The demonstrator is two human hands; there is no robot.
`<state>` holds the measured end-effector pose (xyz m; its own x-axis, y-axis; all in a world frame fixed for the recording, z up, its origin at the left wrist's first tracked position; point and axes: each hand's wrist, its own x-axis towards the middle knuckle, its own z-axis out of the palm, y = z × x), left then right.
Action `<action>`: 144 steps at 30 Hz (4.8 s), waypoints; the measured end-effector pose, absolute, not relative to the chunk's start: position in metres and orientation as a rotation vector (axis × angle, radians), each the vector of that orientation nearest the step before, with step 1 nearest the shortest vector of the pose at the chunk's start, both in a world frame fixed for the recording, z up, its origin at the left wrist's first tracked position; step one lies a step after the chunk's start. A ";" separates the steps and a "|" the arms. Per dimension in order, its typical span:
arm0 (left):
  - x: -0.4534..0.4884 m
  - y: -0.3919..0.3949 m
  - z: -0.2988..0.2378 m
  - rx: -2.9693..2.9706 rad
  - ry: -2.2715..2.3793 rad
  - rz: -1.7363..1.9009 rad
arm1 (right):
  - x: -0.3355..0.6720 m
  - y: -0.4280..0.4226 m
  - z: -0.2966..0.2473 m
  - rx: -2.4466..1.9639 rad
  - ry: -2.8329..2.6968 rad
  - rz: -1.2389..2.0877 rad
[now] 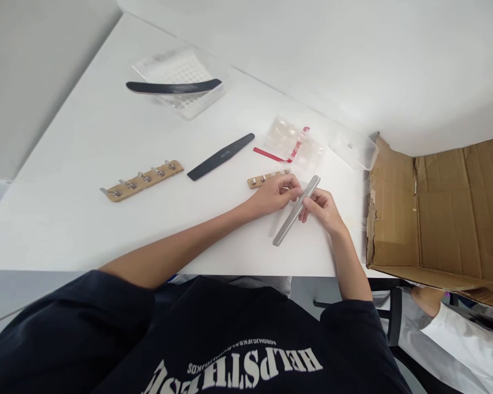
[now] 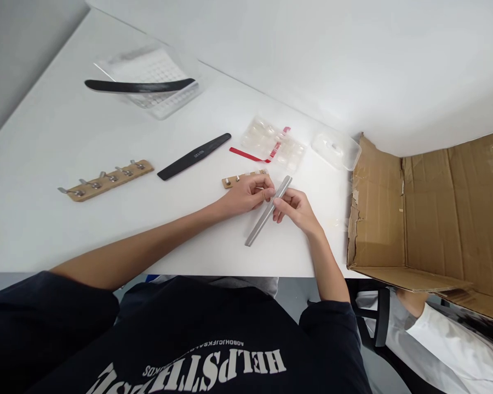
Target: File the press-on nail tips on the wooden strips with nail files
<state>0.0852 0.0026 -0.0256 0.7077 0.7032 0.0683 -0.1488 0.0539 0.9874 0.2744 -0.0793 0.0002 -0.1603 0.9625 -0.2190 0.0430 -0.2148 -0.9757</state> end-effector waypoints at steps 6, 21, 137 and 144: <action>0.087 -0.006 -0.022 1.364 0.596 0.794 | 0.264 -0.079 0.002 -1.398 -1.204 1.408; 0.086 -0.013 -0.021 1.610 0.688 0.804 | 0.266 -0.077 0.002 -1.498 -1.231 1.400; 0.084 -0.012 -0.022 1.585 0.562 0.702 | 0.288 -0.074 0.003 -1.352 -1.245 1.797; 0.085 -0.012 -0.022 1.567 0.563 0.712 | 0.289 -0.076 0.004 -1.348 -1.270 1.840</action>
<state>0.0846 -0.0122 -0.0218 0.6890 0.7149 0.1195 -0.0492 -0.1184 0.9917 0.2893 -0.0756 0.0041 -0.3655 0.8249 -0.4313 0.1107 -0.4215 -0.9000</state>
